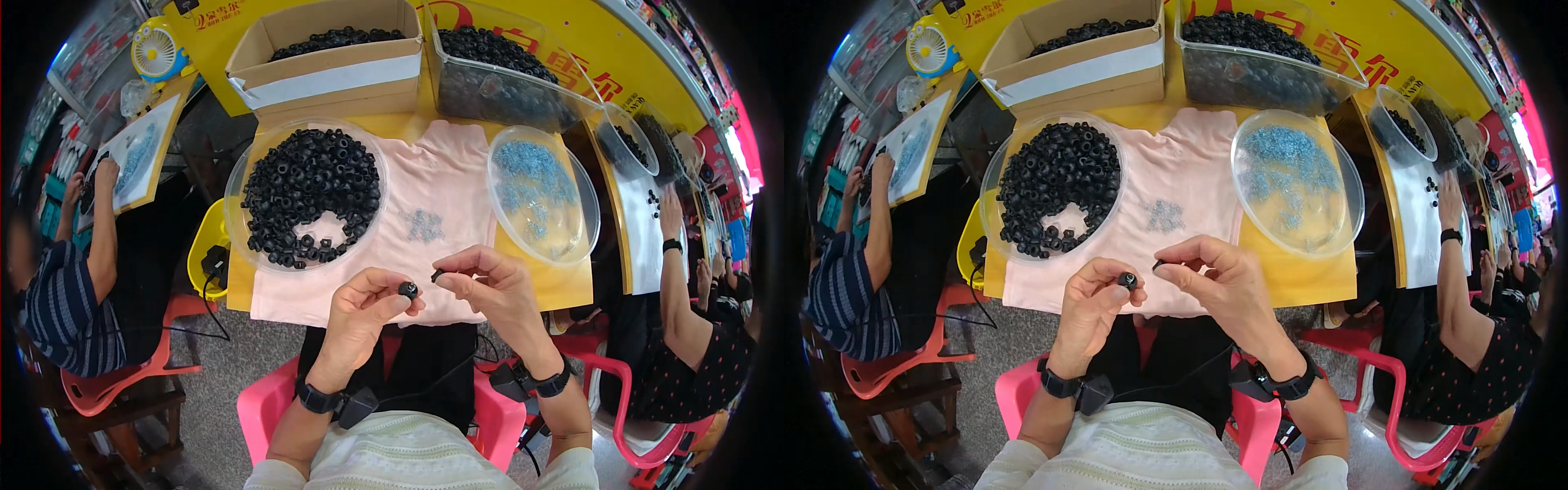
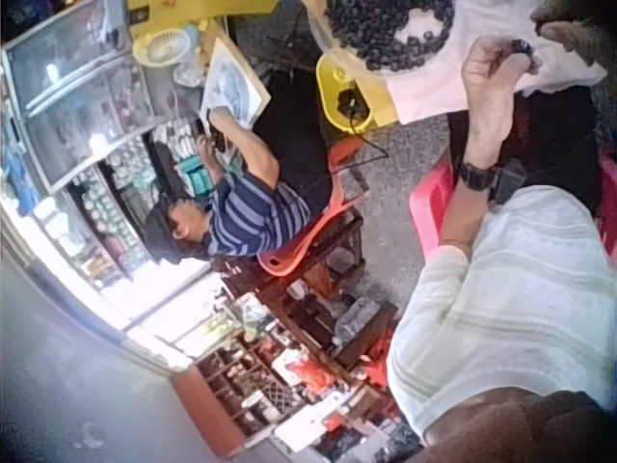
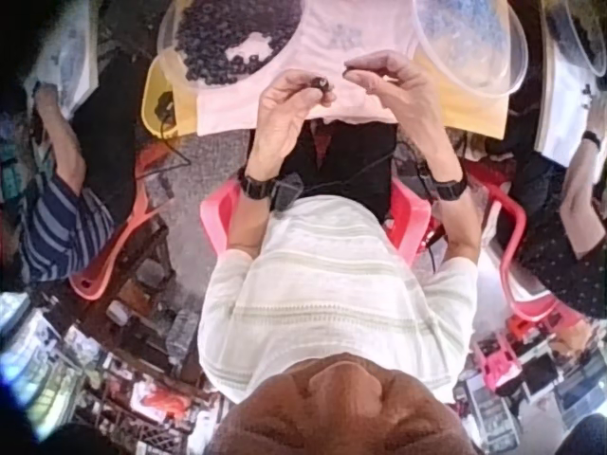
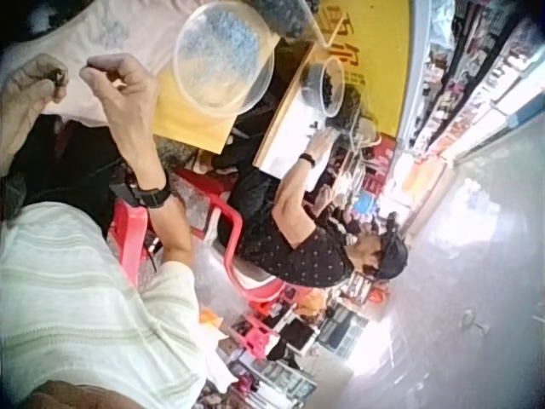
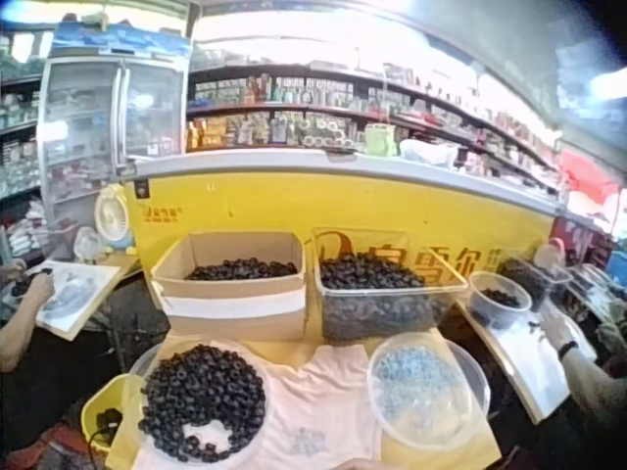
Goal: Manually assembling small plastic rings and pins on a workstation.
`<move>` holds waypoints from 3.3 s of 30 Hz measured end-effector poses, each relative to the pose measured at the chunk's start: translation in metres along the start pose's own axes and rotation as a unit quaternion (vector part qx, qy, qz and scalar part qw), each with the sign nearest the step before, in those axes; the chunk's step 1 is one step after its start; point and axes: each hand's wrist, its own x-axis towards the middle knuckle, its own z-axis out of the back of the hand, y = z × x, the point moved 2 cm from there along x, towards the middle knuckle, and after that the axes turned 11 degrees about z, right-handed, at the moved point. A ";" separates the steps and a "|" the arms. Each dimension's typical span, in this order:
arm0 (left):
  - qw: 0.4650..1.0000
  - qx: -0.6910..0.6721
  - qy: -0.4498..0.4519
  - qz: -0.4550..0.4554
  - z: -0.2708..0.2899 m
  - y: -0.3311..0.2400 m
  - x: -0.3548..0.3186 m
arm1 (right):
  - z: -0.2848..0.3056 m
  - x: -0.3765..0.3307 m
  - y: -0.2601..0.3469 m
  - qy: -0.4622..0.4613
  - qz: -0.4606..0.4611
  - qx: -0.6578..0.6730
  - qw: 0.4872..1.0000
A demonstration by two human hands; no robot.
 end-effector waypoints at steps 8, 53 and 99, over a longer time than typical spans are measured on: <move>0.999 0.029 0.016 -0.007 -0.017 -0.002 -0.006 | -0.002 -0.010 0.009 0.021 0.066 0.012 0.998; 1.000 0.016 0.008 -0.002 -0.012 0.012 0.003 | -0.012 -0.017 -0.005 -0.019 0.183 -0.099 0.978; 0.997 0.070 -0.023 -0.003 -0.001 0.024 0.014 | -0.003 -0.011 -0.024 0.007 0.204 -0.175 0.963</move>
